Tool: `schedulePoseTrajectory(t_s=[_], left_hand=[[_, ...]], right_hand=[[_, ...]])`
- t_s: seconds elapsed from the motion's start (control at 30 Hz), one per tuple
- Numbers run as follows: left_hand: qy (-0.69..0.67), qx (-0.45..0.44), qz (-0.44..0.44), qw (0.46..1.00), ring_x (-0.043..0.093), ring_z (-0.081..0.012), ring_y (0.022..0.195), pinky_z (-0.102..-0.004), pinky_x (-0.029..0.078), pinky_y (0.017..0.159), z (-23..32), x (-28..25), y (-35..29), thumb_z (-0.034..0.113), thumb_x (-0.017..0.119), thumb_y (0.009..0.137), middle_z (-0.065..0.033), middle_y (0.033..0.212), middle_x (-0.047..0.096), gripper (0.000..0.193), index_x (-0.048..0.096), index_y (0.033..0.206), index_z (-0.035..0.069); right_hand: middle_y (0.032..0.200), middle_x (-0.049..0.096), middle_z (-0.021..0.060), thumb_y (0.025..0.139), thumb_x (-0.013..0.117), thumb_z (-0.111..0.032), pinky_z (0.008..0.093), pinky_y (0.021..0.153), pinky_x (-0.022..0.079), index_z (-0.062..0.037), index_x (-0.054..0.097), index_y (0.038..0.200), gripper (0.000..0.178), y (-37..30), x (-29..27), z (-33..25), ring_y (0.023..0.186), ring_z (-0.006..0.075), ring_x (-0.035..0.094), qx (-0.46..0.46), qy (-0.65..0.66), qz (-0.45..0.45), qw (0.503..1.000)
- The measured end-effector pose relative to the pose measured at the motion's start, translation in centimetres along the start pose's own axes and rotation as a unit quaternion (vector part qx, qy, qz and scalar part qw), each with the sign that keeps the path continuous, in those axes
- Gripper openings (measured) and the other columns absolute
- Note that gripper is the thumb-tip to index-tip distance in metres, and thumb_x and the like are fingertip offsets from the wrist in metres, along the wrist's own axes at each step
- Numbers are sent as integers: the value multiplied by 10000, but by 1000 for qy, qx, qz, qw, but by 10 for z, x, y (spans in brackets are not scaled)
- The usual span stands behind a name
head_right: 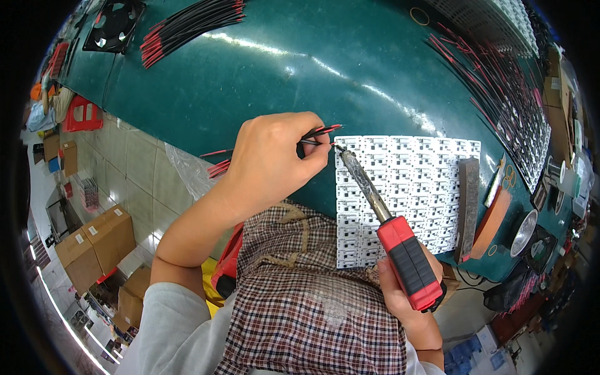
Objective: The person solders the ends of bundled wires over a circuit board panel using a handheld soldering tool, rearranges the circuit board sheets on the workbench, and solders additional wire bundles with the tool.
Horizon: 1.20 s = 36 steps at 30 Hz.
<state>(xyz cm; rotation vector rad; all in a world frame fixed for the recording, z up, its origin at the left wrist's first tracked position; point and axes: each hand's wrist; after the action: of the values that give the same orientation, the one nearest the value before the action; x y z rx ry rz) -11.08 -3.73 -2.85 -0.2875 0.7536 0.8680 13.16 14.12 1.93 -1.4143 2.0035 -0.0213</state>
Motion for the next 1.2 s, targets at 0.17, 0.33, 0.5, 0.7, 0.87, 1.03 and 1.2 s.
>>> schedulePoseTrajectory(t_s=[0.17, 0.33, 0.5, 0.7, 0.87, 1.03, 1.2], left_hand=[[15, 4, -7, 1000, 700, -217, 628, -336, 533, 585, 1, -2, 3, 85, 719, 786, -77, 708, 695, 68, 685, 805, 29], [9, 9, -15, 1000, 698, -219, 617, -334, 538, 588, 1, -2, 4, 91, 726, 781, -80, 720, 701, 83, 683, 802, 23], [-27, -9, -31, 999, 709, -248, 657, -368, 539, 602, 3, -8, 5, 95, 684, 845, -102, 744, 704, 112, 665, 920, 15], [-27, 8, -18, 999, 686, -303, 686, -413, 513, 625, -8, -6, 1, 120, 600, 978, -124, 802, 693, 110, 626, 1000, 16], [57, 83, 96, 990, 671, -296, 673, -406, 497, 604, 6, -17, 3, 131, 607, 989, -121, 810, 687, 111, 627, 995, 21], [-2, 25, 51, 998, 667, -244, 603, -345, 478, 540, 20, -16, -11, 76, 670, 935, -88, 721, 676, 89, 616, 998, 43], [-30, -24, -3, 999, 659, -227, 559, -327, 480, 530, 13, -5, -25, 73, 677, 930, -64, 673, 676, 129, 571, 996, 39]], right_hand=[[807, 633, 92, 820, 762, -93, 346, 635, 502, -19, 682, 951, 170, -9, -1, 8, 669, 238, 617, 12, -6, 20, 1000], [800, 540, 32, 961, 649, -77, 269, 561, 424, -41, 569, 1007, 99, -4, -3, 17, 603, 115, 510, -128, -41, 21, 991], [805, 507, 37, 975, 646, -134, 271, 550, 418, -40, 546, 1008, 141, -5, 4, 17, 593, 113, 498, -109, 38, 54, 992], [828, 510, 41, 985, 631, -150, 264, 530, 401, -33, 528, 1039, 165, -9, 4, 23, 576, 105, 482, -105, 62, 68, 990], [823, 508, 41, 983, 628, -139, 257, 532, 392, -22, 526, 1048, 168, -14, -1, 21, 566, 98, 471, -101, 69, 50, 991], [822, 502, 47, 978, 629, -135, 264, 560, 393, -21, 527, 1046, 168, -24, -7, 27, 602, 107, 464, -89, 30, 53, 994], [887, 583, 76, 930, 686, -158, 321, 669, 462, -36, 614, 1030, 174, -36, -20, 32, 740, 188, 564, -49, -41, 16, 998]])
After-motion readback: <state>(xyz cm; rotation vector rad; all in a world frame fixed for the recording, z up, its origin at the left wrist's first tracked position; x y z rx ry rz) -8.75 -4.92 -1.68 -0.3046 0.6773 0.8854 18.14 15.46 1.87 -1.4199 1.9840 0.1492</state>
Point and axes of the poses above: each hand's wrist, its own y-axis towards the middle knuckle, its own x-axis out of the palm, z = x × y
